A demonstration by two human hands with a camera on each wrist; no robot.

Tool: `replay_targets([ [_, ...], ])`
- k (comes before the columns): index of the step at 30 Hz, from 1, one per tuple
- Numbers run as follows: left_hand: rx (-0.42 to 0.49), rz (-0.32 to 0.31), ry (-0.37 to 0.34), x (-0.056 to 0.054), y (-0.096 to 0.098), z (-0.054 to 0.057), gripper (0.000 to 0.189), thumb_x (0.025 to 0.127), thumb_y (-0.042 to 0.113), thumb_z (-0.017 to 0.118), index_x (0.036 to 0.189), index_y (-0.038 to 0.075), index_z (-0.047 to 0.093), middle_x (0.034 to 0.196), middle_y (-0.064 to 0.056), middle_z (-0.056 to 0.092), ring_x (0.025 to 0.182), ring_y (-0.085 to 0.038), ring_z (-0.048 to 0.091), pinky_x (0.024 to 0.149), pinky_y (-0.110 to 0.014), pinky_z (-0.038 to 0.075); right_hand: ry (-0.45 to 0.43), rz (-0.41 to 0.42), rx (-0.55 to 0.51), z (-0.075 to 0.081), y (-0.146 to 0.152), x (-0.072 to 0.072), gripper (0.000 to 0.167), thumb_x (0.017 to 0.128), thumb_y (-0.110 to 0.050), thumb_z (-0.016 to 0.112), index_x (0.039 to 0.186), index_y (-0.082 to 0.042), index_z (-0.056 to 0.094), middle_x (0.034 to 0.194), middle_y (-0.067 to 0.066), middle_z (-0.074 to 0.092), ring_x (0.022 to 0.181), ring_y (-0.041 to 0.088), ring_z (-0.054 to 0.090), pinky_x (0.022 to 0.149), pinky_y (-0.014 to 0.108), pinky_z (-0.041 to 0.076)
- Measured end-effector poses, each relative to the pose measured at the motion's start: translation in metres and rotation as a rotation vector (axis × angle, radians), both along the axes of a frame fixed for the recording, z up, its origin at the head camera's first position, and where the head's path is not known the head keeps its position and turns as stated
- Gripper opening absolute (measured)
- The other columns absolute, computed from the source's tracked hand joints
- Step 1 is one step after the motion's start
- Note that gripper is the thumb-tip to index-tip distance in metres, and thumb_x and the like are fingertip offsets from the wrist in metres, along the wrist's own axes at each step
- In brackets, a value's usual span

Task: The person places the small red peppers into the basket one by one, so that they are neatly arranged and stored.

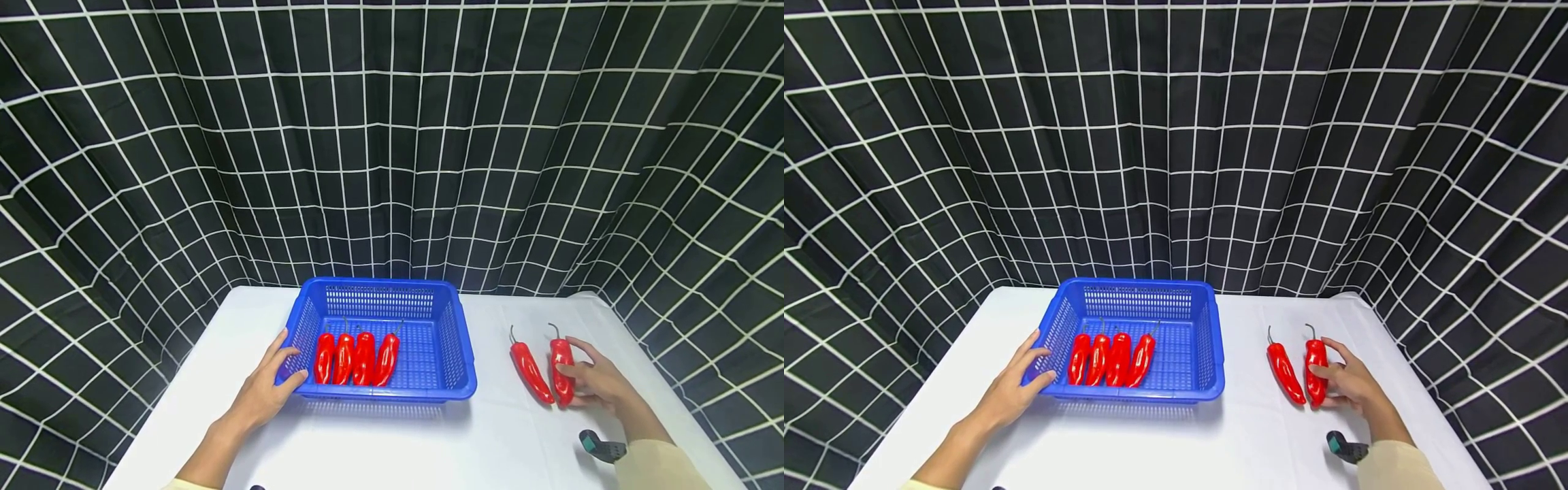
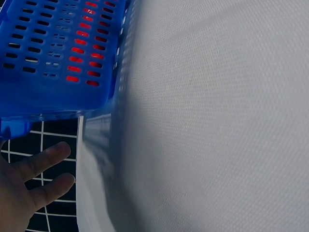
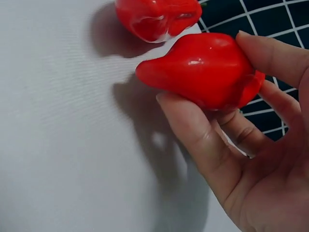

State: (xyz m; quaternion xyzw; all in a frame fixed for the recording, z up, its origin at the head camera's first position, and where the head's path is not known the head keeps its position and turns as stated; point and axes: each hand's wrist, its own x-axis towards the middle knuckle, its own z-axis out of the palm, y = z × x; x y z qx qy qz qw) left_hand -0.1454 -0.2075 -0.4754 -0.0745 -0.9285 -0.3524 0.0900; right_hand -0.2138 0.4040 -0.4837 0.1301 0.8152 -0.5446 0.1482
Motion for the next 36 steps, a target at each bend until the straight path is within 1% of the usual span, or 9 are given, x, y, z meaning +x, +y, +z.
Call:
replay_targets([
  [6, 0.001, 0.000, -0.006, 0.001, 0.000, 0.001, 0.047, 0.094, 0.042, 0.059, 0.130, 0.013, 0.056, 0.159, -0.006, 0.017, 0.137, -0.043, 0.027, 0.099, -0.068, 0.029, 0.023, -0.008, -0.039, 0.000, -0.002, 0.010, 0.098, 0.087, -0.031, 0.072, 0.155, -0.017, 0.003, 0.142, 0.036, 0.022, 0.115, 0.052, 0.045, 0.074, 0.047, 0.056],
  [8, 0.000, 0.001, -0.006, 0.001, 0.000, 0.001, 0.046, 0.093, 0.042, 0.060, 0.130, 0.013, 0.056, 0.159, -0.005, 0.017, 0.137, -0.043, 0.027, 0.098, -0.068, 0.029, 0.028, -0.018, -0.062, 0.001, -0.004, 0.013, 0.099, 0.087, -0.029, 0.073, 0.155, -0.018, 0.002, 0.143, 0.035, 0.022, 0.114, 0.050, 0.048, 0.074, 0.048, 0.056],
  [12, 0.001, 0.000, -0.011, 0.000, -0.001, 0.001, 0.047, 0.094, 0.043, 0.059, 0.130, 0.014, 0.056, 0.159, -0.004, 0.017, 0.137, -0.043, 0.026, 0.098, -0.069, 0.029, 0.042, -0.025, -0.125, 0.002, -0.007, 0.020, 0.097, 0.087, -0.024, 0.072, 0.155, -0.020, 0.003, 0.141, 0.034, 0.026, 0.100, 0.035, 0.060, 0.074, 0.051, 0.055],
  [16, 0.003, 0.001, -0.013, 0.000, -0.001, 0.000, 0.047, 0.094, 0.043, 0.059, 0.131, 0.014, 0.055, 0.159, -0.004, 0.016, 0.138, -0.043, 0.026, 0.098, -0.069, 0.029, 0.065, -0.014, -0.179, 0.006, -0.013, 0.027, 0.094, 0.089, -0.020, 0.070, 0.155, -0.020, 0.003, 0.132, 0.030, 0.040, 0.092, 0.027, 0.063, 0.074, 0.053, 0.054],
  [18, 0.003, 0.001, -0.011, 0.000, -0.001, 0.000, 0.047, 0.094, 0.043, 0.059, 0.131, 0.014, 0.055, 0.159, -0.004, 0.017, 0.138, -0.043, 0.027, 0.098, -0.069, 0.029, 0.068, -0.021, -0.204, 0.009, -0.016, 0.030, 0.092, 0.089, -0.018, 0.070, 0.155, -0.022, 0.006, 0.124, 0.024, 0.047, 0.091, 0.026, 0.064, 0.073, 0.054, 0.054],
  [20, 0.003, 0.002, -0.011, 0.000, -0.001, 0.000, 0.047, 0.094, 0.043, 0.059, 0.131, 0.015, 0.055, 0.159, -0.004, 0.016, 0.137, -0.043, 0.027, 0.098, -0.069, 0.029, 0.071, -0.023, -0.232, 0.010, -0.020, 0.032, 0.092, 0.089, -0.017, 0.070, 0.155, -0.022, 0.006, 0.118, 0.018, 0.051, 0.091, 0.027, 0.064, 0.074, 0.054, 0.054],
  [28, -0.002, 0.002, -0.003, -0.001, -0.002, -0.002, 0.047, 0.093, 0.045, 0.059, 0.130, 0.015, 0.056, 0.159, -0.003, 0.017, 0.137, -0.043, 0.029, 0.098, -0.068, 0.030, 0.087, -0.036, -0.309, 0.013, -0.028, 0.040, 0.088, 0.091, -0.017, 0.068, 0.154, -0.028, 0.008, 0.119, 0.013, 0.051, 0.095, 0.026, 0.063, 0.076, 0.056, 0.052],
  [31, 0.001, 0.002, -0.004, 0.000, -0.002, -0.001, 0.047, 0.093, 0.045, 0.059, 0.130, 0.015, 0.056, 0.159, -0.003, 0.017, 0.137, -0.043, 0.028, 0.097, -0.069, 0.030, 0.090, -0.059, -0.342, 0.019, -0.033, 0.043, 0.086, 0.090, -0.015, 0.068, 0.154, -0.030, 0.011, 0.114, 0.008, 0.054, 0.094, 0.027, 0.065, 0.075, 0.057, 0.052],
  [36, 0.010, 0.002, -0.007, 0.001, -0.001, 0.000, 0.047, 0.093, 0.044, 0.059, 0.130, 0.015, 0.056, 0.159, -0.004, 0.018, 0.136, -0.044, 0.029, 0.097, -0.069, 0.030, 0.120, -0.061, -0.373, 0.029, -0.043, 0.050, 0.084, 0.091, -0.013, 0.067, 0.153, -0.030, 0.013, 0.115, 0.007, 0.052, 0.094, 0.027, 0.065, 0.074, 0.058, 0.052],
])
